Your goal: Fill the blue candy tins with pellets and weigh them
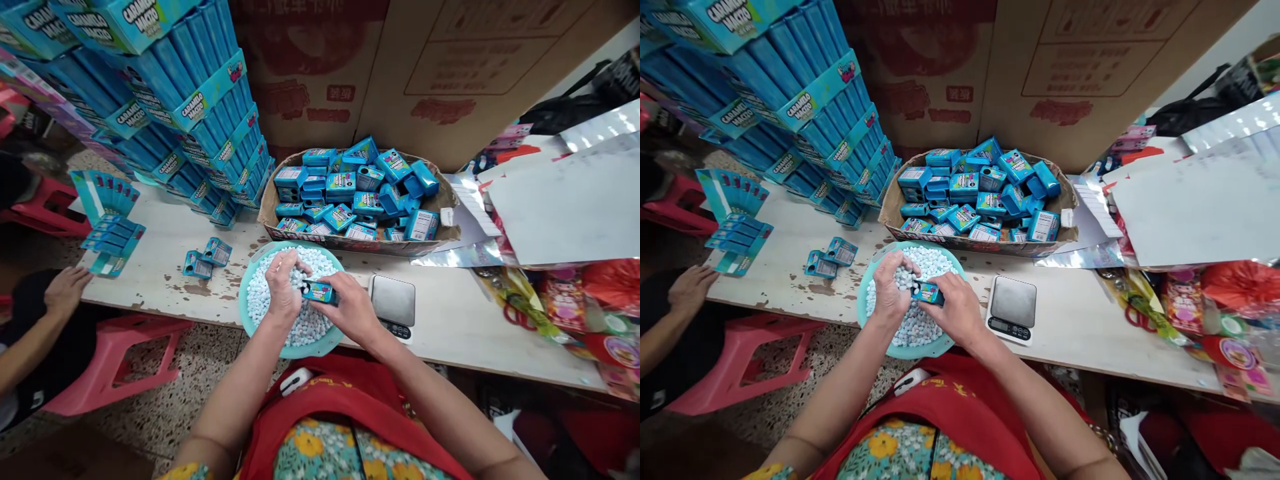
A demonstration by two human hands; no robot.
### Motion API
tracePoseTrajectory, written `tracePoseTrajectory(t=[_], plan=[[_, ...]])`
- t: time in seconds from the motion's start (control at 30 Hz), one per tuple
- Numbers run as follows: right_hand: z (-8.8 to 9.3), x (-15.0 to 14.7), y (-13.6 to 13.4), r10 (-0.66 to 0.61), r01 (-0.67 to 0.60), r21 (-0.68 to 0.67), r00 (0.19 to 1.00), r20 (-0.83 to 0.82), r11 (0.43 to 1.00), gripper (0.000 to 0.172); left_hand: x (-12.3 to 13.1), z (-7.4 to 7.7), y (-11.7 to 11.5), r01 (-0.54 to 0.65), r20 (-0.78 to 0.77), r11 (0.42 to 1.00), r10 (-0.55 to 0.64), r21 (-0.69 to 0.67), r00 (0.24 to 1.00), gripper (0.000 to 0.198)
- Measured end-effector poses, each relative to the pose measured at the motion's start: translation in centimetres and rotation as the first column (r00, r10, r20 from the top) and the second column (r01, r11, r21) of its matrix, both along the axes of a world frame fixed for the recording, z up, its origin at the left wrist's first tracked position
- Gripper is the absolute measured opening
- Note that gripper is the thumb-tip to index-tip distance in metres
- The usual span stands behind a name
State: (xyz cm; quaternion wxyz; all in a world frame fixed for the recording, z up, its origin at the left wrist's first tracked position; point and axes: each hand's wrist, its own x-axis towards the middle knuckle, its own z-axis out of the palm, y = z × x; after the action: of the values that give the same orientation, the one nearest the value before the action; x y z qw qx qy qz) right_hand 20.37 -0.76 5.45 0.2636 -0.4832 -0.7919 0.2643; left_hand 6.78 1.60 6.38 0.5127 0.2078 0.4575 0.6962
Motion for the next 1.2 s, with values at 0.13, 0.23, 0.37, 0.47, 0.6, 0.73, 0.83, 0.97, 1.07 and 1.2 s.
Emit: tracePoseTrajectory(t=[0.13, 0.23, 0.37, 0.47, 0.6, 0.73, 0.83, 0.97, 1.07, 1.2], plan=[[-0.1, -0.3, 0.4, -0.031, 0.031, -0.007, 0.999, -0.021, 0.999, 0.033, 0.0, 0.0, 0.4, -0.014, -0.043, 0.999, 0.012, -0.035, 0.999, 0.023], [0.0, -0.5, 0.6, -0.044, 0.044, -0.001, 0.998, -0.034, 0.999, 0.034, -0.1, 0.1, 0.6, -0.029, -0.079, 0.997, 0.024, -0.065, 0.997, 0.021], [0.3, -0.8, 0.8, -0.051, 0.052, 0.018, 0.997, -0.057, 0.999, 0.033, -0.2, 0.4, 0.8, -0.031, -0.129, 0.999, 0.026, -0.043, 0.991, 0.022], [0.4, -1.2, 1.1, -0.030, 0.030, -0.002, 0.998, -0.054, 1.000, 0.030, -0.3, 0.5, 1.1, -0.027, -0.140, 0.999, 0.021, -0.046, 0.990, 0.023], [0.4, -1.4, 1.3, -0.056, 0.055, -0.025, 0.996, -0.073, 0.998, 0.030, -0.5, 0.5, 1.5, 0.001, -0.097, 0.999, -0.006, -0.053, 0.995, 0.024], [1.0, -1.3, 1.2, -0.070, 0.069, -0.012, 0.990, -0.125, 0.998, 0.030, -0.6, 0.9, 1.5, -0.032, -0.080, 0.998, 0.028, -0.051, 0.996, 0.023], [1.3, -1.4, 1.1, -0.082, 0.082, -0.004, 0.985, -0.153, 0.997, 0.030, -0.5, 1.2, 1.5, -0.050, -0.133, 0.999, 0.049, -0.006, 0.990, 0.021], [1.2, -1.4, 1.2, -0.082, 0.078, -0.029, 0.985, -0.154, 0.997, 0.028, -0.2, 1.4, 1.7, -0.029, -0.156, 0.999, 0.023, -0.037, 0.987, 0.022], [1.0, -1.2, 1.2, -0.093, 0.088, -0.039, 0.982, -0.163, 0.995, 0.030, 0.0, 1.4, 1.6, 0.007, -0.120, 0.999, -0.011, -0.040, 0.993, 0.023], [0.5, -0.9, 1.0, -0.114, 0.101, -0.074, 0.974, -0.195, 0.992, 0.030, 0.3, 1.1, 1.3, 0.014, -0.100, 0.998, -0.020, -0.063, 0.995, 0.024]])
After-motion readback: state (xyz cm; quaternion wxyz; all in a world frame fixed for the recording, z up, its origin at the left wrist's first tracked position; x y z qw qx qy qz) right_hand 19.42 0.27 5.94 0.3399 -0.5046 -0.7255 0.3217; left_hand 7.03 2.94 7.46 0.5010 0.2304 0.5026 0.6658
